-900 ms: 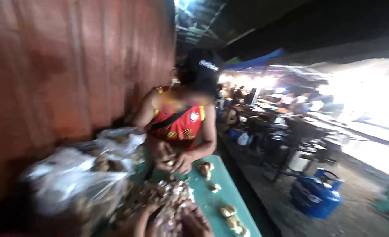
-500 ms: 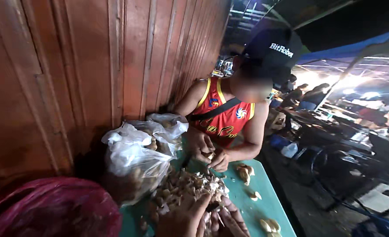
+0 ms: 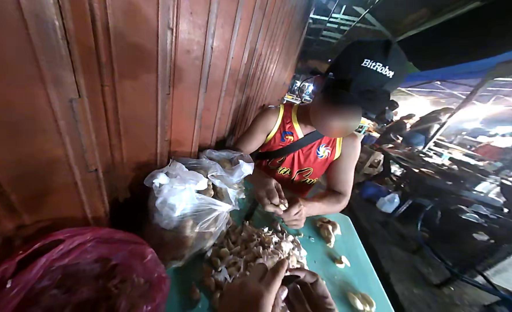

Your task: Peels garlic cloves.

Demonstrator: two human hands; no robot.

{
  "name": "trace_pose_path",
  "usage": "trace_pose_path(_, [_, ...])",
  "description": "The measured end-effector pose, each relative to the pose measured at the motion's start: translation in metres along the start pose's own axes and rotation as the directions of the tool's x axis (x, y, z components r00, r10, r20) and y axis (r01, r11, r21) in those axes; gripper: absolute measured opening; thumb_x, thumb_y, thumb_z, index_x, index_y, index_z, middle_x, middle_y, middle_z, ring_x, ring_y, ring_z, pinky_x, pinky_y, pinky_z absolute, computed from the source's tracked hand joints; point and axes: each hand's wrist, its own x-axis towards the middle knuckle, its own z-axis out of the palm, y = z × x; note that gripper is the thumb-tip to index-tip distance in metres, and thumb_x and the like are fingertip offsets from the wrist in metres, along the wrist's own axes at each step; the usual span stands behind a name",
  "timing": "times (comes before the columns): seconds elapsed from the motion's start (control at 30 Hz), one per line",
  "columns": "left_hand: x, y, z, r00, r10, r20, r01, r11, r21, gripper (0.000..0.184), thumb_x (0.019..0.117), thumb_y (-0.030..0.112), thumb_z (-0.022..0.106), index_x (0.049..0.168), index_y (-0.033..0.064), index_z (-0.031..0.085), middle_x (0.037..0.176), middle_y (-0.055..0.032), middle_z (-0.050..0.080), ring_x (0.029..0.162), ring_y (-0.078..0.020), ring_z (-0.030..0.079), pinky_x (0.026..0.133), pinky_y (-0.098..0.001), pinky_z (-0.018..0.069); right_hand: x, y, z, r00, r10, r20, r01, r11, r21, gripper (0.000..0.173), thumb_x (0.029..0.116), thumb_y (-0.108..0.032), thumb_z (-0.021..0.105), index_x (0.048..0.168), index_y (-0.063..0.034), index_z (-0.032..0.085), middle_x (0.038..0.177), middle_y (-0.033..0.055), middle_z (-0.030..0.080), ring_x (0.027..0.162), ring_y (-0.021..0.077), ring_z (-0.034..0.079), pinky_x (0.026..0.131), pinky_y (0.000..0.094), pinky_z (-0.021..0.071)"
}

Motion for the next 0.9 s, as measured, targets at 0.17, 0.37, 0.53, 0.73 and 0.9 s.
trace_pose_path(0.17, [0.001,-0.001,0.001,1.0,0.008,0.013,-0.008,1.0,-0.005,0.039,0.1056,0.017,0.052,0.143,0.0098,0.062,0.108,-0.0249,0.069,0.087,-0.0412,0.071,0.073,-0.0564,0.0582,0.001,0.004,-0.001,1.0,-0.022,0.015,0.021,1.0,0.022,0.035,0.0877,0.018,0.054,0.101,-0.0109,0.07,0.092,-0.0029,0.076,0.078,0.0057,0.072,0.073,0.0254,0.062])
trace_pose_path(0.37, [0.002,0.0,-0.001,0.999,-0.009,0.031,0.009,1.0,0.0,0.039,0.1044,0.015,0.053,0.142,0.012,0.064,0.105,-0.0252,0.07,0.086,-0.0416,0.071,0.073,-0.0566,0.0578,0.001,0.004,0.001,0.998,-0.036,-0.046,0.034,0.999,-0.038,0.036,0.0852,0.02,0.056,0.097,-0.0117,0.069,0.094,-0.0061,0.075,0.084,0.0039,0.071,0.08,0.025,0.0616])
trace_pose_path(0.53, [0.002,0.001,0.004,0.999,-0.017,-0.048,0.018,1.0,0.018,0.035,0.1024,0.012,0.055,0.135,0.0116,0.069,0.103,-0.0238,0.072,0.084,-0.0416,0.072,0.071,-0.0571,0.0586,0.0,0.015,-0.001,0.988,-0.154,0.027,0.156,0.977,-0.146,0.032,0.0869,0.015,0.06,0.101,-0.0132,0.066,0.093,-0.0103,0.073,0.083,0.0018,0.069,0.078,0.0244,0.0603])
trace_pose_path(0.73, [0.007,-0.009,-0.011,0.995,-0.08,-0.064,0.078,0.996,-0.042,0.036,0.1021,0.008,0.053,0.135,0.0095,0.068,0.117,-0.0211,0.072,0.102,-0.0404,0.072,0.085,-0.0591,0.057,0.0,0.008,0.004,0.995,-0.091,0.049,0.093,0.995,-0.043,0.029,0.0934,0.013,0.055,0.105,-0.0124,0.062,0.097,-0.0027,0.075,0.078,0.0089,0.072,0.072,0.0282,0.0631])
trace_pose_path(0.9, [0.008,-0.012,-0.015,0.983,-0.102,-0.151,0.103,0.995,0.0,0.036,0.1035,0.012,0.053,0.136,0.0095,0.068,0.112,-0.0214,0.072,0.096,-0.0397,0.072,0.082,-0.0563,0.0578,0.003,-0.004,0.003,0.992,0.125,-0.022,-0.114,0.955,0.275,0.031,0.0987,0.011,0.042,0.104,-0.0125,0.063,0.096,0.0063,0.076,0.075,0.0142,0.074,0.069,0.0274,0.0623])
